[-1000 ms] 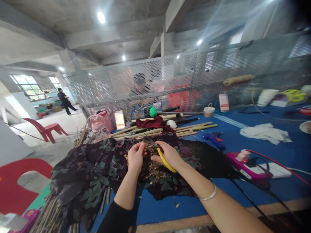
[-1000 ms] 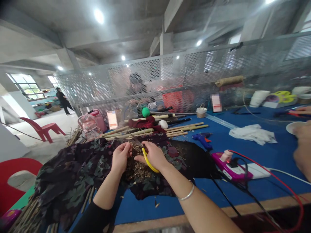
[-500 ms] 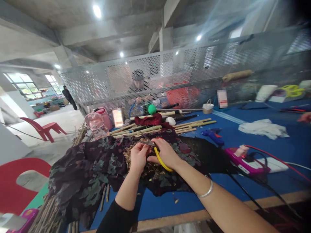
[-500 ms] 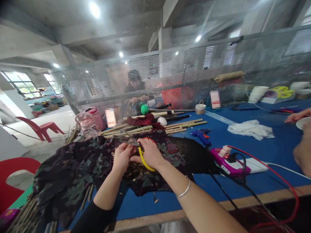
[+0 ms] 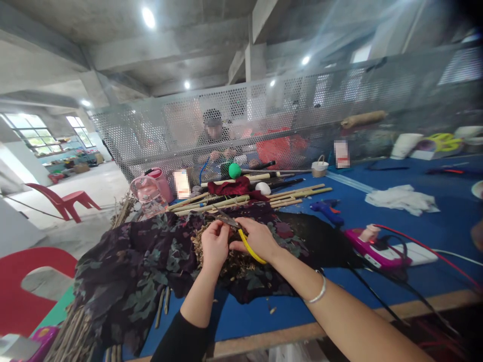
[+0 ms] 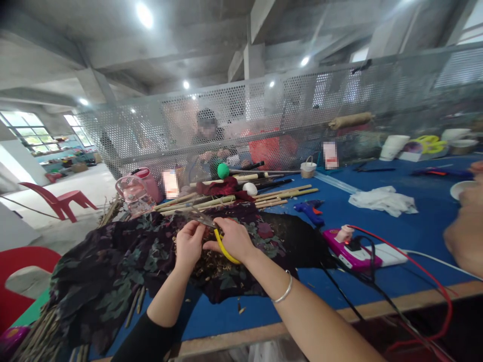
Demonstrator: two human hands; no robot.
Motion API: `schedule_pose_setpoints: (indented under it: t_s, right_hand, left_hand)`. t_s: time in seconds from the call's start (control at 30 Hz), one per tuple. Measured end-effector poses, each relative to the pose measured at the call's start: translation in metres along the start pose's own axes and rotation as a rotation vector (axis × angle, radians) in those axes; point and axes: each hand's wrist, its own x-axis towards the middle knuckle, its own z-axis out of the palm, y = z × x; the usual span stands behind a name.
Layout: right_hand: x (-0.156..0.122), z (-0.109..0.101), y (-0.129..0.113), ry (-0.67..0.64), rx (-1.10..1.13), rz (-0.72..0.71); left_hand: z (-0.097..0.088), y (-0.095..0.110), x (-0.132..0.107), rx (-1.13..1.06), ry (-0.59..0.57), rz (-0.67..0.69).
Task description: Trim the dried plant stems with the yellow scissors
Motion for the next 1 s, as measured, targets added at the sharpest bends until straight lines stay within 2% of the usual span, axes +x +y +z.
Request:
schedule_pose_setpoints:
  t_s: [0.13,0.2,0.4,0.53,0.67,0.8,1.0]
  right_hand:
    - [0.000,0.000,-0.002,-0.029,0.084,0.015]
    - [0.000,-0.001,-0.002,-0.017,0.107,0.060]
    - [0.000,-0.006,0.000,0.069,0.362,0.083]
    - [0.000,-0.004,0.000,0.110,0.493,0.112]
    - [0.001,0.000,0.000,0.108,0.578,0.136]
    - [0.002,0.000,-0.002,0.154,0.618,0.163]
    - [0.006,-0.001,-0.006,0.241,0.757,0.340]
  left_hand:
    - [-0.002,-0.005,0.004,-0.054,-0.011,-0.063]
    - [-0.005,-0.007,0.005,0.032,-0.035,-0.050]
    - [-0.010,0.000,0.002,0.549,-0.128,0.252]
    - [-0.008,0.002,-0.001,0.671,-0.256,0.342]
    - [-0.007,0.002,-0.003,0.736,-0.350,0.372]
    - [-0.006,0.003,-0.004,0.763,-0.330,0.371]
    - [-0.002,0.003,-0.006,0.745,-0.261,0.362]
